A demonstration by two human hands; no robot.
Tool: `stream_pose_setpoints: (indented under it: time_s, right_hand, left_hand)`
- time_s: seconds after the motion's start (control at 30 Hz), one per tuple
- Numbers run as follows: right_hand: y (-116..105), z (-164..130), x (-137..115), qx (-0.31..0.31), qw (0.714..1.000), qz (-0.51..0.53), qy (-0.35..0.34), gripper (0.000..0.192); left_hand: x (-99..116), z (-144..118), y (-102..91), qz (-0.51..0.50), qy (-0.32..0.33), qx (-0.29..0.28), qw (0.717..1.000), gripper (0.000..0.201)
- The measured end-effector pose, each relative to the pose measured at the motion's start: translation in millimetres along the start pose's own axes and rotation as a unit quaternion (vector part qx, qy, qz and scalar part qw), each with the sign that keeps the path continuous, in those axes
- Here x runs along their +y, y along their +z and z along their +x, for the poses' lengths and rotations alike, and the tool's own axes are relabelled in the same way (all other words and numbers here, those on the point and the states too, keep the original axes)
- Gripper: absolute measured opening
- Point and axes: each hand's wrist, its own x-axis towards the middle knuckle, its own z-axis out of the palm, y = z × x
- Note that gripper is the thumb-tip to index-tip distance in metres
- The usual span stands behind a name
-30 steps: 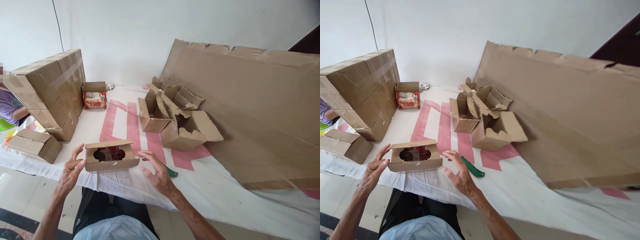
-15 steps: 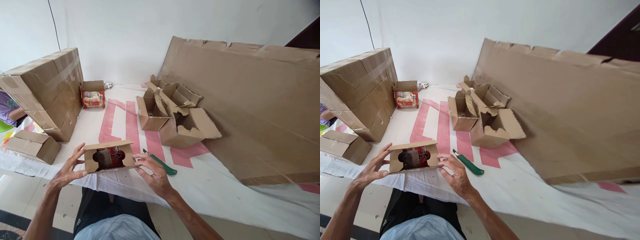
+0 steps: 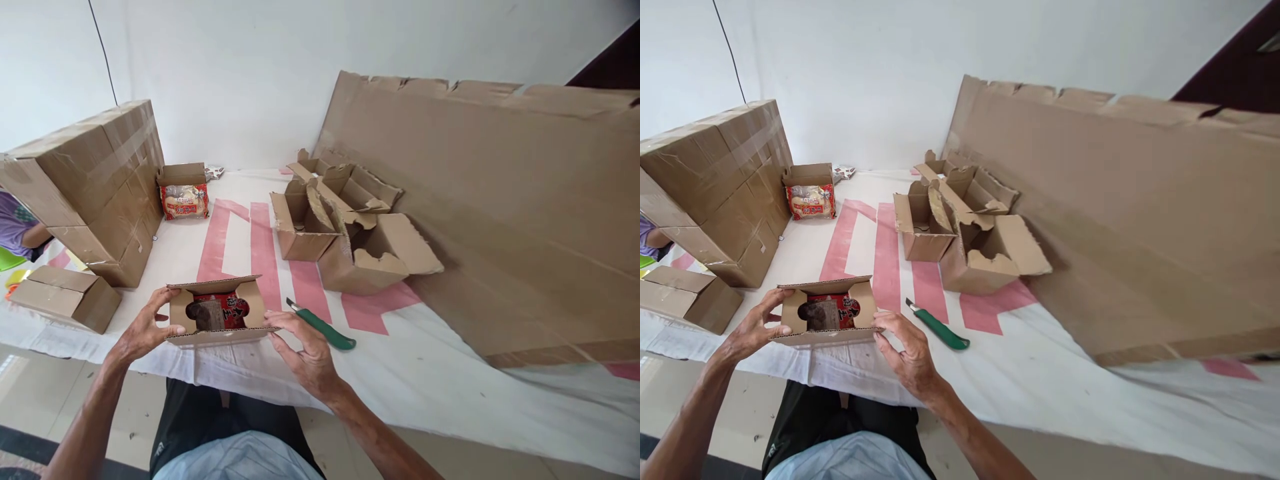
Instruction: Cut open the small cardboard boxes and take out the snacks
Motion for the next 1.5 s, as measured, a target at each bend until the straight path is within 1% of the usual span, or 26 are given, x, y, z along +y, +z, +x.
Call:
stream_pose_setpoints:
  time_s: [0.07, 0.17, 0.23, 0.33, 0.47, 0.6, 0.67, 0.87, 1.0, 1.07, 1.17, 1.27, 1.37, 1.5]
  right_hand:
    - [-1, 0, -3, 0.000, 1.000, 0.007, -0.025, 0.022]
    - [-1, -3, -5, 0.002, 0.997, -0.012, -0.071, 0.025]
    - [1, -5, -3, 0.010, 0.994, -0.030, -0.104, 0.027]
    - [4, -8, -1, 0.027, 0.989, -0.047, -0.141, 0.029]
    - [6, -5, -2, 0.020, 0.990, -0.048, -0.132, 0.030]
    - [3, 2, -4, 0.000, 0.993, -0.038, -0.113, 0.025]
    - [1, 6, -4, -0.012, 0.993, -0.038, -0.108, 0.021]
    - [-8, 17, -8, -0.072, 0.993, -0.008, -0.093, 0.013]
    - [-17, 25, -15, -0.127, 0.989, -0.030, -0.074, 0.010]
    - [-20, 29, -18, -0.145, 0.984, -0.055, -0.084, 0.010]
    - [-19, 33, -22, -0.175, 0.971, -0.104, -0.128, 0.008]
    - [-15, 34, -24, -0.196, 0.955, -0.154, -0.161, 0.015]
    - [-13, 30, -25, -0.195, 0.948, -0.182, -0.174, 0.021]
    - [-12, 23, -25, -0.185, 0.945, -0.196, -0.185, 0.024]
  left_hand:
    - [-1, 0, -0.4, 0.014, 0.003, -0.009, 1.000, 0.083]
    - [2, 0, -2.4, 0.035, 0.003, -0.029, 0.999, 0.089]
    - [5, -1, -2.9, 0.051, 0.002, -0.038, 0.998, 0.091]
    - [10, -1, -2.1, 0.072, 0.005, -0.035, 0.997, 0.090]
    - [13, -1, -1.0, 0.101, 0.016, -0.029, 0.994, 0.085]
    - [16, -1, -0.7, 0.126, 0.065, -0.028, 0.989, 0.077]
    - [19, -1, -0.4, 0.123, 0.086, -0.034, 0.988, 0.077]
    - [24, -2, -0.7, 0.074, 0.066, -0.064, 0.993, 0.083]
    - [26, -5, -1.4, 0.065, 0.060, -0.065, 0.994, 0.089]
    - [27, -6, -1.0, 0.061, 0.055, -0.066, 0.994, 0.089]
    - [27, -6, 0.1, 0.054, 0.048, -0.074, 0.995, 0.091]
    - [26, -5, 0.4, 0.047, 0.046, -0.083, 0.994, 0.097]
    - [26, -4, -0.2, 0.050, 0.046, -0.089, 0.994, 0.104]
    - [26, -5, 0.6, 0.067, 0.044, -0.091, 0.993, 0.112]
